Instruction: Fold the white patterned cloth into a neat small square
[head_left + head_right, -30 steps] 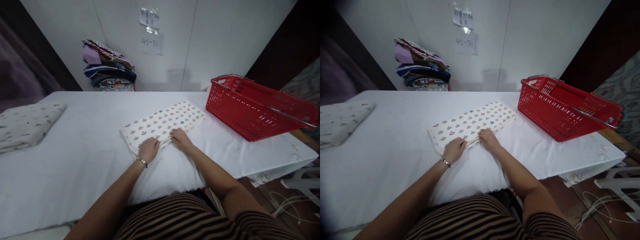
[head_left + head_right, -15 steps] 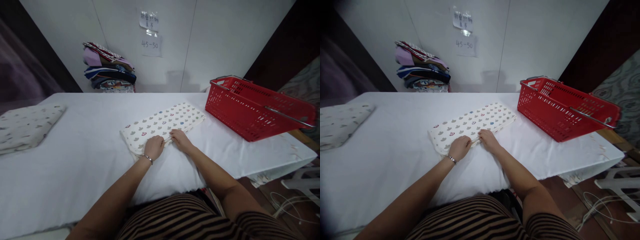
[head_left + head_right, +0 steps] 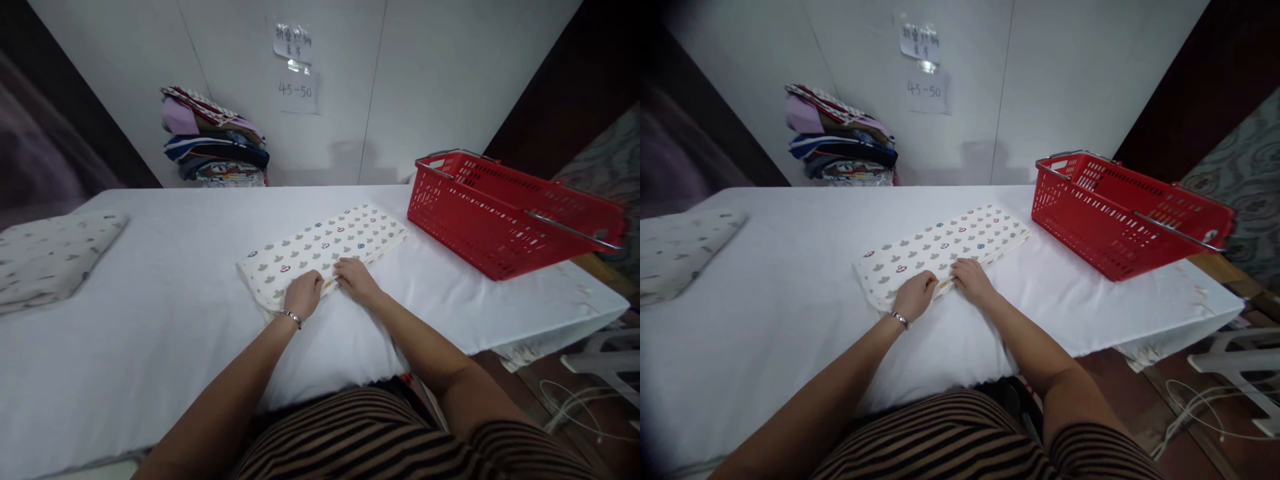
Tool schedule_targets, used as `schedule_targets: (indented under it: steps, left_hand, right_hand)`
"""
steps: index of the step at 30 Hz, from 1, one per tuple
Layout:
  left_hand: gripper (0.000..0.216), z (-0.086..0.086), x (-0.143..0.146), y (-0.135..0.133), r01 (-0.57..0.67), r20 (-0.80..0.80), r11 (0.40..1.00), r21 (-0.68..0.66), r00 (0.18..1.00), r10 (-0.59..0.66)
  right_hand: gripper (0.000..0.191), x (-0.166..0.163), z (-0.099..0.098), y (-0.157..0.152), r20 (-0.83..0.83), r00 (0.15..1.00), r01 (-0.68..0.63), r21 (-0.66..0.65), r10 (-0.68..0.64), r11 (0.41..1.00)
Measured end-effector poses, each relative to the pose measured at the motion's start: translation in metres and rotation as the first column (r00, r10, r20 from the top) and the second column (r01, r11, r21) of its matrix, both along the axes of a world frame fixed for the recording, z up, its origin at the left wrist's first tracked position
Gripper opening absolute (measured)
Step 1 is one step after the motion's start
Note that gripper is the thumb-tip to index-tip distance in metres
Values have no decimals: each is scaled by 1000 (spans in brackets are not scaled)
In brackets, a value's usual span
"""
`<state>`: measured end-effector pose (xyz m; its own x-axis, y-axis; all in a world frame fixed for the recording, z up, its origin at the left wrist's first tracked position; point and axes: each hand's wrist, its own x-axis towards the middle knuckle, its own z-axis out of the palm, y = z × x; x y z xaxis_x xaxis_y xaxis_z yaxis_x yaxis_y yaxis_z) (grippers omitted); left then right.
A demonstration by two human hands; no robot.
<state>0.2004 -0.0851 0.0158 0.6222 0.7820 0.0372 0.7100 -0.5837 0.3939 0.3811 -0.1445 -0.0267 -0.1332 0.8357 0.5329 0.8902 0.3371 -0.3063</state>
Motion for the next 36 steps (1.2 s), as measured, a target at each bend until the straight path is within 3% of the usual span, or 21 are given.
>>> schedule_targets:
  steps: [10,36]
  left_hand:
    - [18,-6,-3,-3,120,13,987,105,992,-122]
    - [21,-7,-2,-6,135,-53,979,150,990,-128]
  right_hand:
    - [17,-3,3,-1,49,999,26,-38,-24,999]
    - [18,2,-1,-5,44,999,-23,-60,26,998]
